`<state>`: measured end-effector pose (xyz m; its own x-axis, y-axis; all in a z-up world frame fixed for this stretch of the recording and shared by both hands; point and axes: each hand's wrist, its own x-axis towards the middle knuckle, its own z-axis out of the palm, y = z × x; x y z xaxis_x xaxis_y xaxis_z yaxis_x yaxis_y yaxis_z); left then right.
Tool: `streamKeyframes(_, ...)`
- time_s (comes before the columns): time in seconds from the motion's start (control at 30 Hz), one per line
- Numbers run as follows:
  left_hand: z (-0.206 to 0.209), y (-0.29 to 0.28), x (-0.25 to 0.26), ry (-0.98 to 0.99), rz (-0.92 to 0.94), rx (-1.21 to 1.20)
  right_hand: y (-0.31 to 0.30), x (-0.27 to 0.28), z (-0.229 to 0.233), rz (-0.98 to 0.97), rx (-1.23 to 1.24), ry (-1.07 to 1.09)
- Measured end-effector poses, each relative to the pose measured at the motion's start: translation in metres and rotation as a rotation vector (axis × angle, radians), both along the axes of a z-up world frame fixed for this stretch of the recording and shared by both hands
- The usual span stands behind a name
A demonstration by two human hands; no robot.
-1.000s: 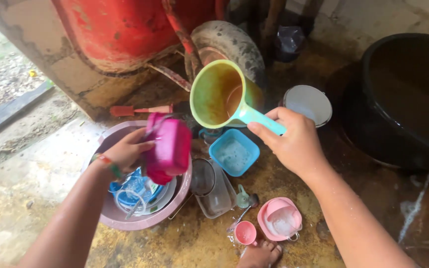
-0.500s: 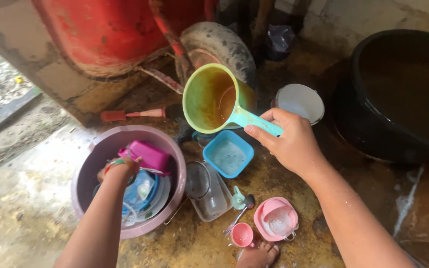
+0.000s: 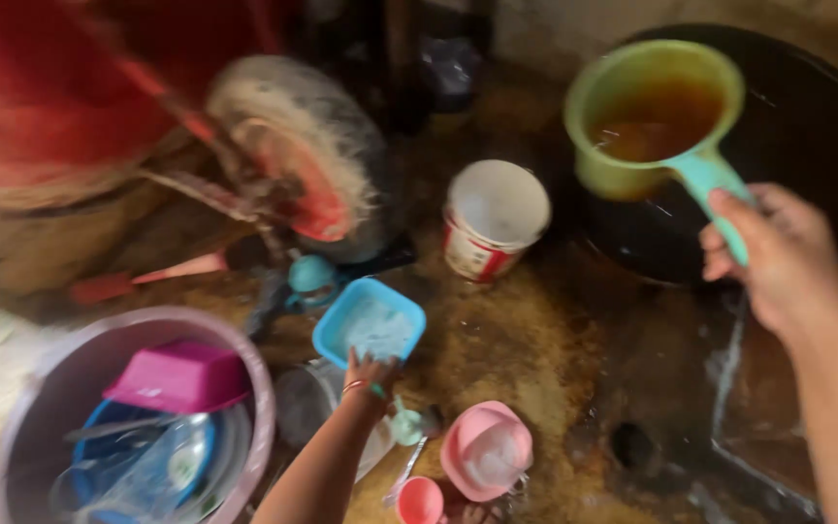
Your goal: The person is washing various plastic and ceramic dishes, bowls, and containers using a basin of water and a ladle.
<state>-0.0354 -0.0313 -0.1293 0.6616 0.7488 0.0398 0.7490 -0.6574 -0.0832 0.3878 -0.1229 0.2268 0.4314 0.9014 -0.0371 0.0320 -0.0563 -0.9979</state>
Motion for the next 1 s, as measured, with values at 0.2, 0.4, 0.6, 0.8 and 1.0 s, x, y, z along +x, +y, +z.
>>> streamKeyframes(0.2,-0.068,-0.015,0.020,0.234,0.065,-0.441,0.022,0.200,-0.099,-0.323,-0.229,-0.699)
streamKeyframes(0.4,0.059,-0.024,0.052,0.072,0.070,-0.446,0.075,0.268,-0.171,-0.237,-0.871,-1.767)
streamKeyframes(0.6,0.061,0.014,0.081,-0.930,-0.149,-0.772,0.050,0.241,-0.154,-0.268,-0.478,-0.438)
streamKeyframes(0.8,0.110,0.053,0.159,-0.893,-0.171,-1.032,-0.018,0.235,-0.120,-0.229,0.018,0.090)
streamKeyframes(1.0,0.157,0.086,0.227,-0.755,-0.249,-0.665,-0.048,0.156,-0.023,-0.053,-0.089,-0.385)
